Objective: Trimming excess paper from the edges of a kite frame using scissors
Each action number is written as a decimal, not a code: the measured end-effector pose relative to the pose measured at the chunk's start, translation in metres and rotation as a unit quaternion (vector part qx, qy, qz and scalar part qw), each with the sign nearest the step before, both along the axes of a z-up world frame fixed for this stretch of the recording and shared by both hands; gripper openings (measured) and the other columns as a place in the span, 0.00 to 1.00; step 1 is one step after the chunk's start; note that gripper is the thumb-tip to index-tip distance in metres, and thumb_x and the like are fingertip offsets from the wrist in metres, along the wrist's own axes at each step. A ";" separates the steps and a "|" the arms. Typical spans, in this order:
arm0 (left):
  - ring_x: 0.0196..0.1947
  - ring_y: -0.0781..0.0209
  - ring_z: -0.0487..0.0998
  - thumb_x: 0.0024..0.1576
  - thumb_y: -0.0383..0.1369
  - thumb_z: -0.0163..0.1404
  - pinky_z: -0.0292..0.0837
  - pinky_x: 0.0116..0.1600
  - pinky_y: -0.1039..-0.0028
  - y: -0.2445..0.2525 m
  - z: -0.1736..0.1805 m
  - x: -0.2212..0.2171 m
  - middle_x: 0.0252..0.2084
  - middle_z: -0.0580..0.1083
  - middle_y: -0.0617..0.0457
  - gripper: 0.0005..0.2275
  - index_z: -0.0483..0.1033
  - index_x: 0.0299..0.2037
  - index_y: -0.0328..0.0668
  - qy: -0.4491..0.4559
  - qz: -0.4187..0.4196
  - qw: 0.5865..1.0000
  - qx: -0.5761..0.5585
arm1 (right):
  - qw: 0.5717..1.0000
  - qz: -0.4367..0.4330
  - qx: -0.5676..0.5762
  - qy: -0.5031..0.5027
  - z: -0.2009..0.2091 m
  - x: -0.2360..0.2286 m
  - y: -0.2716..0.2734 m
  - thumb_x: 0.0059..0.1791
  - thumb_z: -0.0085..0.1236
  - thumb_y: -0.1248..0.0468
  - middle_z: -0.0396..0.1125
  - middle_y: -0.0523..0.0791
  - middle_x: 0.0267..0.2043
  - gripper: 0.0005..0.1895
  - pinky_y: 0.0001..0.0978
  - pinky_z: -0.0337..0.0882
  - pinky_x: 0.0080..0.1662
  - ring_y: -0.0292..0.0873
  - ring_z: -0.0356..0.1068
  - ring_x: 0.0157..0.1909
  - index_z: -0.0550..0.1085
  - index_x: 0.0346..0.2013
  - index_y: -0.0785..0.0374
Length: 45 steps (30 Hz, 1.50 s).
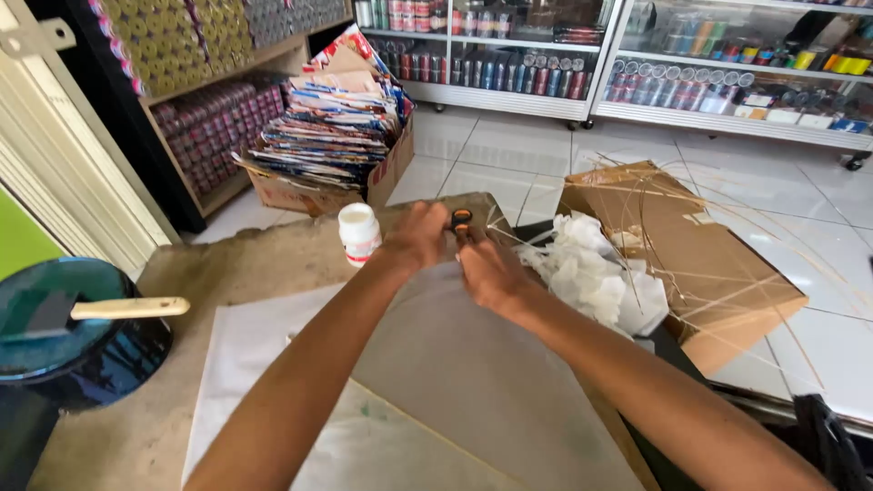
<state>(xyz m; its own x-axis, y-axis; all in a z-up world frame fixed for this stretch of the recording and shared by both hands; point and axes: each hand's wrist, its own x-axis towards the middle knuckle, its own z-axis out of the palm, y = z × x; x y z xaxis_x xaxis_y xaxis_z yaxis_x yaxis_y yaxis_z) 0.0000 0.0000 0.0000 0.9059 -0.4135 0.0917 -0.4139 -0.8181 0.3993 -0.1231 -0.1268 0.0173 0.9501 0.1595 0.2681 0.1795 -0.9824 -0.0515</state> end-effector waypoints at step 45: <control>0.44 0.52 0.80 0.54 0.32 0.58 0.76 0.51 0.55 0.022 0.075 -0.100 0.40 0.74 0.51 0.12 0.75 0.48 0.47 -0.027 -0.052 0.987 -0.149 | 0.967 -0.127 0.208 0.074 0.004 0.031 -0.007 0.51 0.50 0.57 0.73 0.52 0.41 0.13 0.51 0.73 0.51 0.58 0.74 0.50 0.78 0.47 0.53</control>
